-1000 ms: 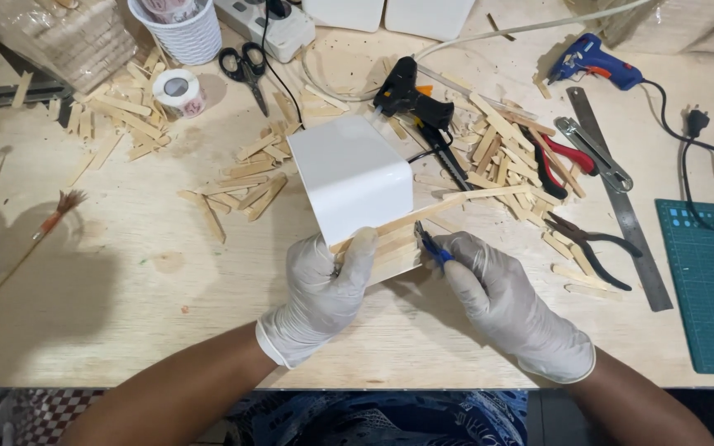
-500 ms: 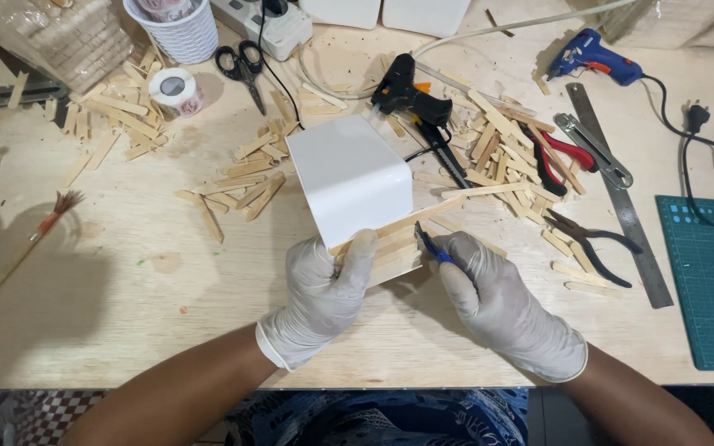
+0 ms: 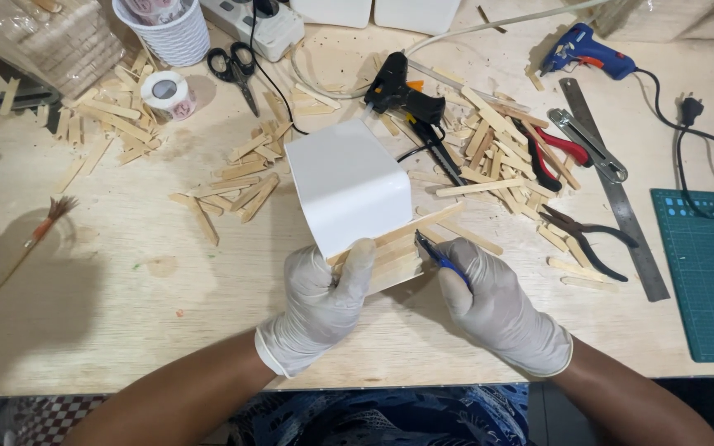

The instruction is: Assembling a decorative container by gluing popsicle sticks to a plastic frame and trimming them to size.

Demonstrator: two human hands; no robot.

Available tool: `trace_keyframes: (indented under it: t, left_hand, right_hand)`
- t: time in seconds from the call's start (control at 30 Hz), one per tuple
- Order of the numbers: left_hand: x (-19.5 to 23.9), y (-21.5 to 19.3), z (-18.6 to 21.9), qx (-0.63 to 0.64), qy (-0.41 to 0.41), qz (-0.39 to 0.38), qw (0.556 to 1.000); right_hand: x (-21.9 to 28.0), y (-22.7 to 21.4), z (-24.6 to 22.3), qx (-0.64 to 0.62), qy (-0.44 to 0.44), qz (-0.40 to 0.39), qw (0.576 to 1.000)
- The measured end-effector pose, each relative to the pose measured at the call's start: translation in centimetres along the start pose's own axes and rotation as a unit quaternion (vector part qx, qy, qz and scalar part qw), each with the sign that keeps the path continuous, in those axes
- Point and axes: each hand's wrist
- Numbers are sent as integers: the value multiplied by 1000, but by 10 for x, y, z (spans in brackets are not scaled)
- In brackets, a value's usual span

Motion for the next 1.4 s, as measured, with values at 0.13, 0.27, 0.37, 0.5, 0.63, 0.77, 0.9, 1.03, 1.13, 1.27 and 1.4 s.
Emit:
trace_keyframes:
  t: [0.13, 0.27, 0.37, 0.5, 0.63, 0.77, 0.9, 1.03, 1.13, 1.27, 1.4]
  left_hand:
    - [4, -1, -7, -12, 10, -2, 1000]
    - [0, -2, -5, -10, 13, 5, 1000]
    - [-8, -3, 1, -3, 19, 13, 1000]
    - [-9, -5, 4, -9, 31, 11, 999]
    - [-5, -3, -5, -10, 24, 8, 1000]
    - [-5, -1, -4, -5, 28, 8, 1000]
    - [-6, 1, 1, -18, 49, 11, 999]
    - [-5, 2, 1, -21, 61, 23, 998]
    - [-1, 1, -1, -14, 77, 24, 997]
    - [-4, 2, 18, 11, 109, 42, 993]
    - [-1, -9, -9, 69, 33, 33, 997]
  right_hand:
    - [3, 0, 8, 1, 1, 16, 1000]
    - [2, 2, 18, -34, 17, -17, 999]
    - [-4, -3, 22, -42, 27, -77, 996]
    - [-14, -6, 2, -65, 65, -102, 991]
    - [-26, -20, -18, -53, 46, -88, 994]
    - [-26, -26, -32, -55, 130, -102, 985]
    - [-16, -14, -22, -103, 188, -124, 969]
    - [-15, -14, -35, -24, 211, -70, 975]
    - [-11, -8, -29, -79, 227, -65, 969]
    - [-15, -13, -36, -113, 195, -89, 970]
    - [-17, -12, 6, -310, 77, -121, 940]
Point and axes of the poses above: each hand's wrist, its own x-axis away from the middle knuckle, its own y-axis out of the palm, z = x × y, and after that the axes turned 5 degrees about z, right-handed
